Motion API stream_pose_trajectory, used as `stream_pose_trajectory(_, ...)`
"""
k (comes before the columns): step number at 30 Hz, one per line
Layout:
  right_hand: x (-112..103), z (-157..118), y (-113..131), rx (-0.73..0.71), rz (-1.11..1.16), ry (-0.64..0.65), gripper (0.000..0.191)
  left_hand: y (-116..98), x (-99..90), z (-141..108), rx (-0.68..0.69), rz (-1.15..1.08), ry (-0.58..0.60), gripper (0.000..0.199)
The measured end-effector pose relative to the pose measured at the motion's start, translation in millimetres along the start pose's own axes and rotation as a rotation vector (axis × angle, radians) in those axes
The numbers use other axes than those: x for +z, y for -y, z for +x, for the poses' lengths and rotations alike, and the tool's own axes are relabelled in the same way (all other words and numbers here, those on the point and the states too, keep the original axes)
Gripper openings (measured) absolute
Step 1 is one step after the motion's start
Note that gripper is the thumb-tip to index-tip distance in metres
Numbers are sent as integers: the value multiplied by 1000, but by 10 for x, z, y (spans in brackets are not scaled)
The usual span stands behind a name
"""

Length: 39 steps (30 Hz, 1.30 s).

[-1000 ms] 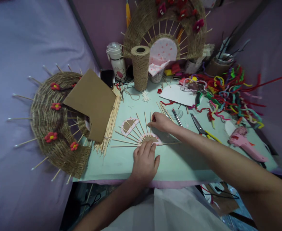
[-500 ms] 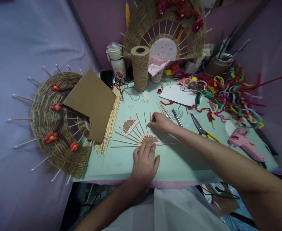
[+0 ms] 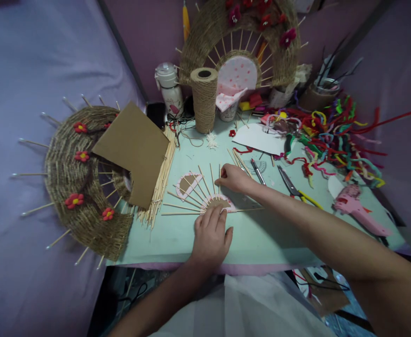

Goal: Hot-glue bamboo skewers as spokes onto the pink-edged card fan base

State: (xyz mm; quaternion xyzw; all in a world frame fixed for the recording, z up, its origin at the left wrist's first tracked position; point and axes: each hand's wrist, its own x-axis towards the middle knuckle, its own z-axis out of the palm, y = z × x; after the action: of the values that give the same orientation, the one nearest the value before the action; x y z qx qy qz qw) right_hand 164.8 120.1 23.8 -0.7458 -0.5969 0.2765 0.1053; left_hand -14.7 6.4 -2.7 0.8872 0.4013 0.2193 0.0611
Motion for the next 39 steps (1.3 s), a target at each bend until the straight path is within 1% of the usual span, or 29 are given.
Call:
stream_pose_trajectory(6, -5, -1, 8, 6, -9, 0, 18, -2, 10, -3, -13, -3, 12, 35)
stream_pose_trajectory(24, -22, -23, 8, -2, 45, -7, 18, -4, 4, 2, -1, 5, -6, 33)
stream_pose_trajectory(31, -35, -67, 40, -3, 38, -47, 19, -6, -6, 15, 2, -6, -21, 33)
stream_pose_trajectory(34, -46, -87, 53, -20, 24, -71, 16, -10, -10, 17, -3, -7, -20, 33)
stream_pose_trajectory(39, -125, -141, 65, -40, -14, -128, 15, -11, -4, 13, -4, -4, -15, 33)
